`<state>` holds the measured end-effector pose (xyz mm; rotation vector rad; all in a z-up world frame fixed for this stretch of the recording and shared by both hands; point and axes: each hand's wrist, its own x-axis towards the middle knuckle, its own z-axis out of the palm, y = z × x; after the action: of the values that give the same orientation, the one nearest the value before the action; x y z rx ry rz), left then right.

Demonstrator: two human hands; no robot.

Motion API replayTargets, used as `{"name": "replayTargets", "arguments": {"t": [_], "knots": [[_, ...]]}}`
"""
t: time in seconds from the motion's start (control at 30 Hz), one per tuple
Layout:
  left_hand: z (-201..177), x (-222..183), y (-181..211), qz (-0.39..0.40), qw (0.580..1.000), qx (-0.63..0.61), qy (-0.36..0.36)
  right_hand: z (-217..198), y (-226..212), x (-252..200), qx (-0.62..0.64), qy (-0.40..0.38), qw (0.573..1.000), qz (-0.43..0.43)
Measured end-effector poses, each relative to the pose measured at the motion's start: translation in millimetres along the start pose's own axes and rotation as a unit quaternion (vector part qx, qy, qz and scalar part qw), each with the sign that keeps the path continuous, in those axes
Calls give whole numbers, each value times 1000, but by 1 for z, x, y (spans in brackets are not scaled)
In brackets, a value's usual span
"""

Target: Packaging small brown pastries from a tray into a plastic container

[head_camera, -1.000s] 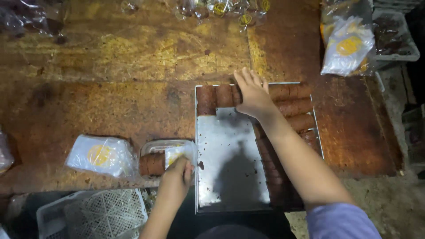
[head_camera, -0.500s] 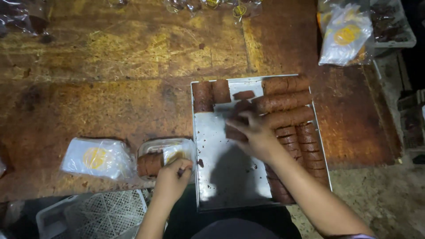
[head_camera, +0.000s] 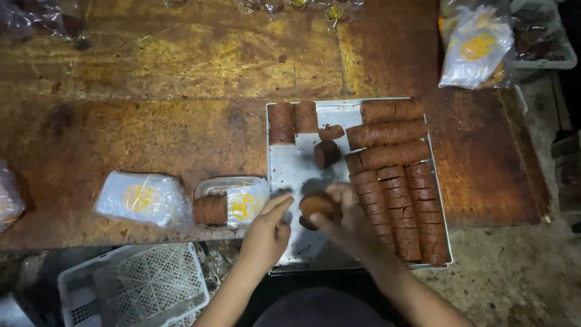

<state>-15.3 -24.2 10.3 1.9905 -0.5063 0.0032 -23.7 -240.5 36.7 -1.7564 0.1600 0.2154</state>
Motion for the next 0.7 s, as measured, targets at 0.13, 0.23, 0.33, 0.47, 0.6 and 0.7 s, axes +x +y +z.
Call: {"name": "replayTargets", "arguments": {"t": [0.13,0.23,0.33,0.47,0.6,0.7], "knots": [[1,7,31,-13,999,-22,-25,16,-19,-19,-204,-46,944,-254],[-1,11,43,86,995,40,-12,7,-13,-17,-158,-77,970,-166],[0,8,62,124,988,55,-76,7,9,-5,-72,-56,994,-62],[7,4,55,88,988,-42,-124,-6,-6,12,-154,-15,988,-20],[-4,0,-35,11,998,27,50,-29,-24,22,-255,117,928,-246],[-29,-4,-40,-249,950,154,-113,-23,-13,25,-180,137,940,-256]]}}
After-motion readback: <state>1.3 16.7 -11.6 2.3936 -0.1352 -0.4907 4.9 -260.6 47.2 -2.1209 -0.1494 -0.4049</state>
